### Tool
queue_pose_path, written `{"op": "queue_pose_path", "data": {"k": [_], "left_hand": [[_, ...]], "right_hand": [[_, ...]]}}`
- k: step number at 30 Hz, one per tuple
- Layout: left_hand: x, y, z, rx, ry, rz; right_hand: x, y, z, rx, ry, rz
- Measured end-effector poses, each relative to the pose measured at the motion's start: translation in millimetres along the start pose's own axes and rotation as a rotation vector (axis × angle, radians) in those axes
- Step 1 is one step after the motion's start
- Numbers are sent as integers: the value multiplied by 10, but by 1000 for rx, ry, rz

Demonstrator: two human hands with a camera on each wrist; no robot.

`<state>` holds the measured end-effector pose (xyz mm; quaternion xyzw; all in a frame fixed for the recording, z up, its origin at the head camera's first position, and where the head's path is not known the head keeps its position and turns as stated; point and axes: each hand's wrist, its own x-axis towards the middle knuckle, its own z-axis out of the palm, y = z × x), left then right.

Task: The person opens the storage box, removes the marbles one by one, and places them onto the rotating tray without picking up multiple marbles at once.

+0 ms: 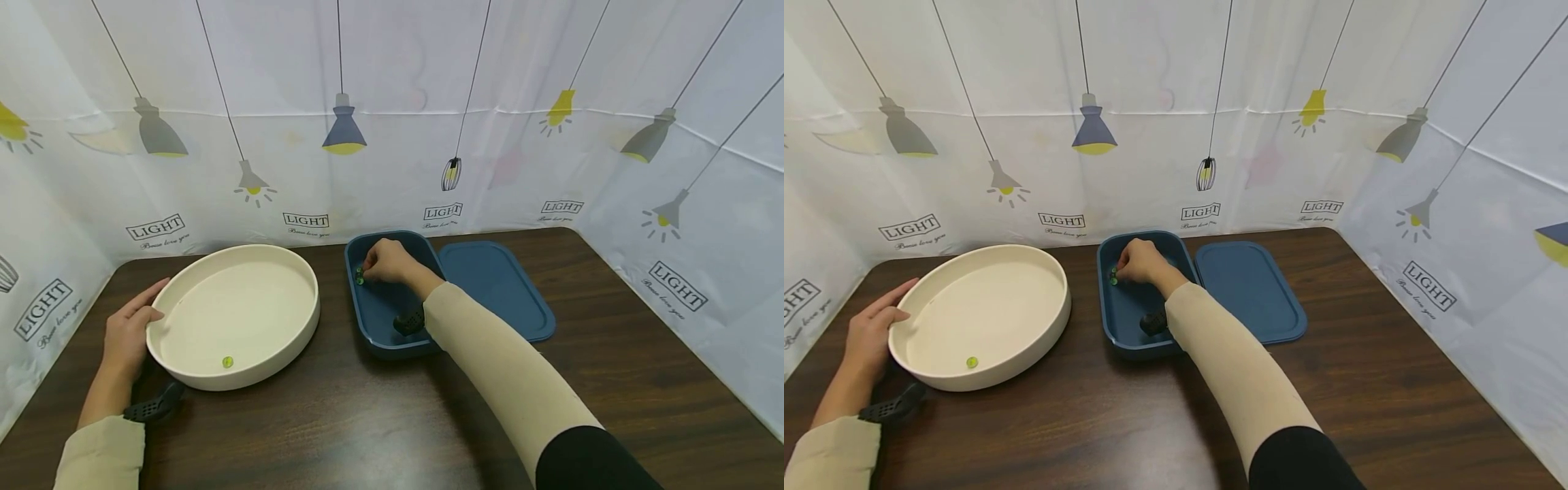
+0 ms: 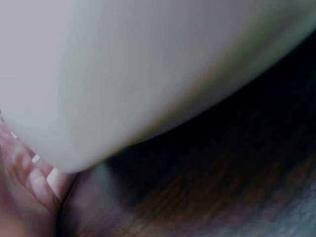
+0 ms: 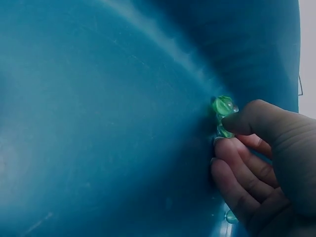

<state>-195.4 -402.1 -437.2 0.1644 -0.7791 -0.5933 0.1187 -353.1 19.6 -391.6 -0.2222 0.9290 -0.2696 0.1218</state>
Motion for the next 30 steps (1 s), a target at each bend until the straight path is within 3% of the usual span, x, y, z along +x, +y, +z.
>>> {"op": "queue_pose_path", "data": {"k": [8, 19, 23, 30], "left_hand": [[4, -2, 1, -2, 0, -2], [-3, 12, -13, -23, 5, -29], [-3, 11, -14, -80, 7, -26], [9, 11, 4, -51, 5, -6]], "right_hand": [[-33, -61, -83, 136, 40, 29], [-113, -453, -281, 393, 50, -22], [-100, -633, -245, 451, 40, -58], [-35, -903, -56, 489, -6, -136]]}}
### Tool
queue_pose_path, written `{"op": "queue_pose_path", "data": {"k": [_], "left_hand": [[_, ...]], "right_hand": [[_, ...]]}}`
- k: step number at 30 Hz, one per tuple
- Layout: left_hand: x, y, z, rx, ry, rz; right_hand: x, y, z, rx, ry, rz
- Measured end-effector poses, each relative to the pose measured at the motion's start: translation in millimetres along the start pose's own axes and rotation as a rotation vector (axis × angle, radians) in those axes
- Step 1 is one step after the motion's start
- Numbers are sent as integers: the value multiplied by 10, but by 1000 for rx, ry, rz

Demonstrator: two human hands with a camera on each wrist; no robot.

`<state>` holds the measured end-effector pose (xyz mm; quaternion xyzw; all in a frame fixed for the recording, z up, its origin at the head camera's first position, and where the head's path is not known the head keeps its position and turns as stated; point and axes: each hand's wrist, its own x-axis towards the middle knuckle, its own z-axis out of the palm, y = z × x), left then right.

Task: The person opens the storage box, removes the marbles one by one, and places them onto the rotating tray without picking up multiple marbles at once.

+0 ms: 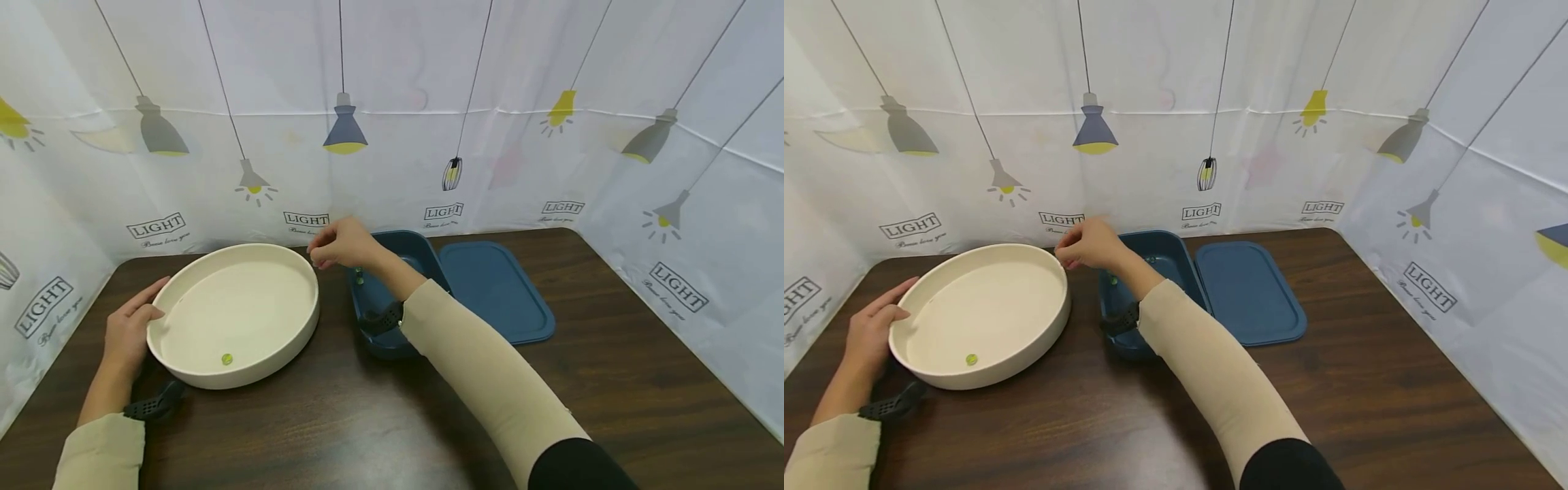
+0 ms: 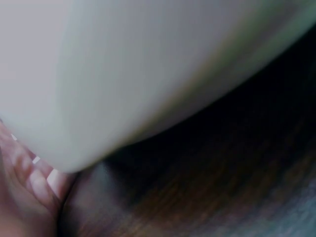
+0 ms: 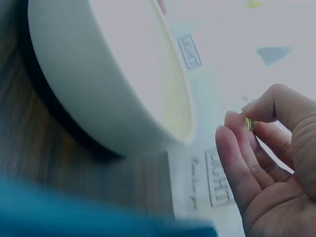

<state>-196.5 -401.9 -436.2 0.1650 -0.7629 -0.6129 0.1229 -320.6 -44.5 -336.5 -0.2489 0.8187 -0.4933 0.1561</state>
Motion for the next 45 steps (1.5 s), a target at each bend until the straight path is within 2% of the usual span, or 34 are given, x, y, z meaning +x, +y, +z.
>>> {"op": "queue_pose_path", "data": {"k": [4, 10, 15, 22, 27, 32, 45], "left_hand": [[10, -3, 1, 23, 0, 7], [11, 4, -8, 38, 6, 26], [8, -4, -9, -2, 4, 34], [18, -4, 3, -23, 3, 12], [10, -4, -1, -25, 0, 11], [5, 12, 19, -28, 5, 12], [15, 10, 15, -6, 14, -6]], "right_hand": [[47, -28, 189, 48, -51, -8], [107, -51, 445, 104, -114, 25], [171, -78, 623, 97, -122, 37], [247, -85, 865, -11, -132, 35], [285, -73, 1026, -5, -149, 36], [287, -39, 1104, 16, -149, 65], [291, -30, 1150, -195, -138, 62]]}}
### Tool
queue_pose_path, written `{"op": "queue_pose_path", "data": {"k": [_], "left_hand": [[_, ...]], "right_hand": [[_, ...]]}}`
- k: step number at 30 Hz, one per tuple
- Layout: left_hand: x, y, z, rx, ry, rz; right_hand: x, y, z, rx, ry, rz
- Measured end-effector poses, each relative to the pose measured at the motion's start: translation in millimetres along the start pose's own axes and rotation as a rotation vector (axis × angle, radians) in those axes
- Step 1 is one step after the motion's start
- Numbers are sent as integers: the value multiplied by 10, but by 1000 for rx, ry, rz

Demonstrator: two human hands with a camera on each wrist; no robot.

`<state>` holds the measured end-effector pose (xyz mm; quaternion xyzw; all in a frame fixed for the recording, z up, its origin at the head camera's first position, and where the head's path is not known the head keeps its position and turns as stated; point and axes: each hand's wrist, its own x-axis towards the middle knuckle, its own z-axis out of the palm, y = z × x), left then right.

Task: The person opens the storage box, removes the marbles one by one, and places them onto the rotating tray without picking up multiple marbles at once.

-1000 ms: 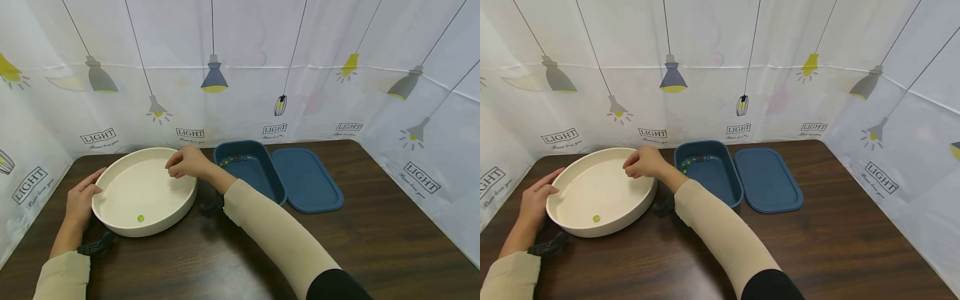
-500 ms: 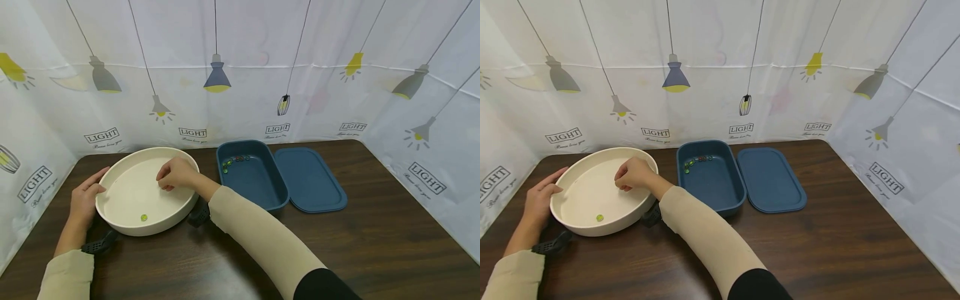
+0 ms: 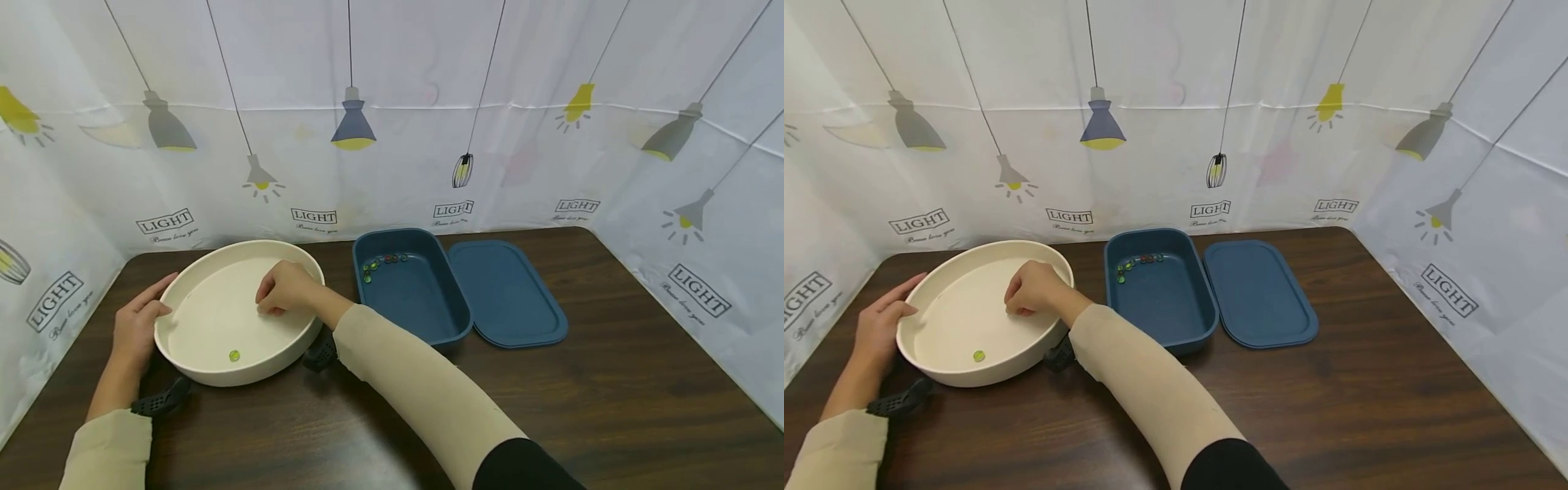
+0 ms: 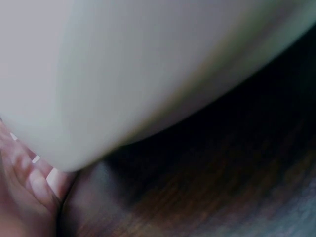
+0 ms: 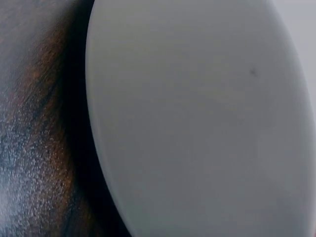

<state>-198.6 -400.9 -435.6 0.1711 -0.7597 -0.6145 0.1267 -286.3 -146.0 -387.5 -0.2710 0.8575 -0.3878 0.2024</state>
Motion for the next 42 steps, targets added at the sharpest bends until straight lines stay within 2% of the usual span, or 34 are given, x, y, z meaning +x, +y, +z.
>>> {"op": "queue_pose_path", "data": {"k": [7, 13, 25, 30, 37, 42], "left_hand": [[-14, -2, -5, 6, 3, -15], [-17, 18, 0, 0, 5, -14], [5, 18, 11, 54, 3, -17], [-4, 16, 1, 79, -4, 0], [-14, -5, -24, 65, -14, 30], [-5, -6, -23, 80, -15, 22]], "right_hand": [[-22, -24, 10, -43, -49, 7], [-24, -34, 10, -49, -53, 5], [-24, -34, 8, -49, -55, 4], [-37, -38, 0, -67, -59, -1], [-41, -38, -2, -117, -70, -18], [-55, -49, -17, -131, -64, -37]]}}
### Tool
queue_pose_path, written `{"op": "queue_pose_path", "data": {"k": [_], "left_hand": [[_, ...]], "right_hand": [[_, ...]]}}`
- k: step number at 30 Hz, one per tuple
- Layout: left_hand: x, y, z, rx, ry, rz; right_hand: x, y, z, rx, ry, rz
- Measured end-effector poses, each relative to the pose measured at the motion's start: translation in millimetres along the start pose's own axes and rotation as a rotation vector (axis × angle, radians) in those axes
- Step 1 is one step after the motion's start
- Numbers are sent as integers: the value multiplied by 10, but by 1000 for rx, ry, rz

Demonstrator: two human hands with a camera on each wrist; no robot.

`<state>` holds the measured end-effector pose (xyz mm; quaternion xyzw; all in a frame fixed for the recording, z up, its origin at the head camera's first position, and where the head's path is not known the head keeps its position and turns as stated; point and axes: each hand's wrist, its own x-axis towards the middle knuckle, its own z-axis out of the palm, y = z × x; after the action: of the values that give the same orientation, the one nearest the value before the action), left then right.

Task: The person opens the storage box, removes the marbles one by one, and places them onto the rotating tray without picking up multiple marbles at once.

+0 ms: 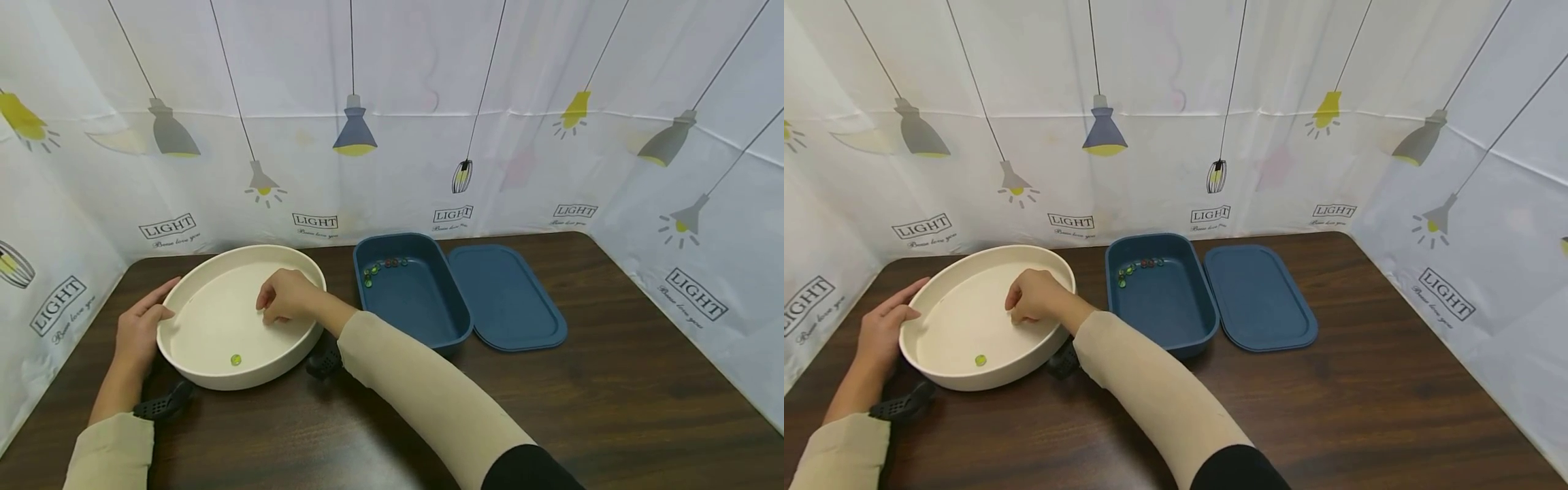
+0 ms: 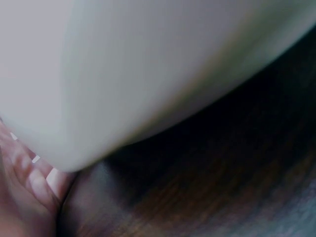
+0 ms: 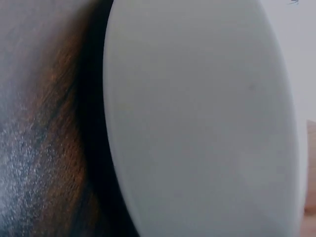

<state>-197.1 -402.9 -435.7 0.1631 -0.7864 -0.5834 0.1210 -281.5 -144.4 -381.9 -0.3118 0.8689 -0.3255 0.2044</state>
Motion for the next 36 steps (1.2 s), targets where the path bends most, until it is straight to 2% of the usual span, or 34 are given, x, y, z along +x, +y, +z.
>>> {"op": "queue_pose_path", "data": {"k": [4, 10, 16, 24, 31, 36], "left_hand": [[3, 3, 18, 20, -4, -11], [2, 2, 30, 37, -11, -17], [-6, -24, 18, 80, -2, -40], [-17, -21, 7, 70, 1, -15], [-15, -12, 13, 77, 7, -20], [-6, -4, 18, 73, 5, -23]], "right_hand": [[-58, -3, -85, 63, -1, -48], [-218, 27, -369, 125, 53, -112], [-388, 159, -636, 199, 96, -91], [-478, 427, -940, 256, 163, -52], [-575, 637, -1116, 286, 230, 0], [-604, 792, -1184, 280, 247, 36]]}}
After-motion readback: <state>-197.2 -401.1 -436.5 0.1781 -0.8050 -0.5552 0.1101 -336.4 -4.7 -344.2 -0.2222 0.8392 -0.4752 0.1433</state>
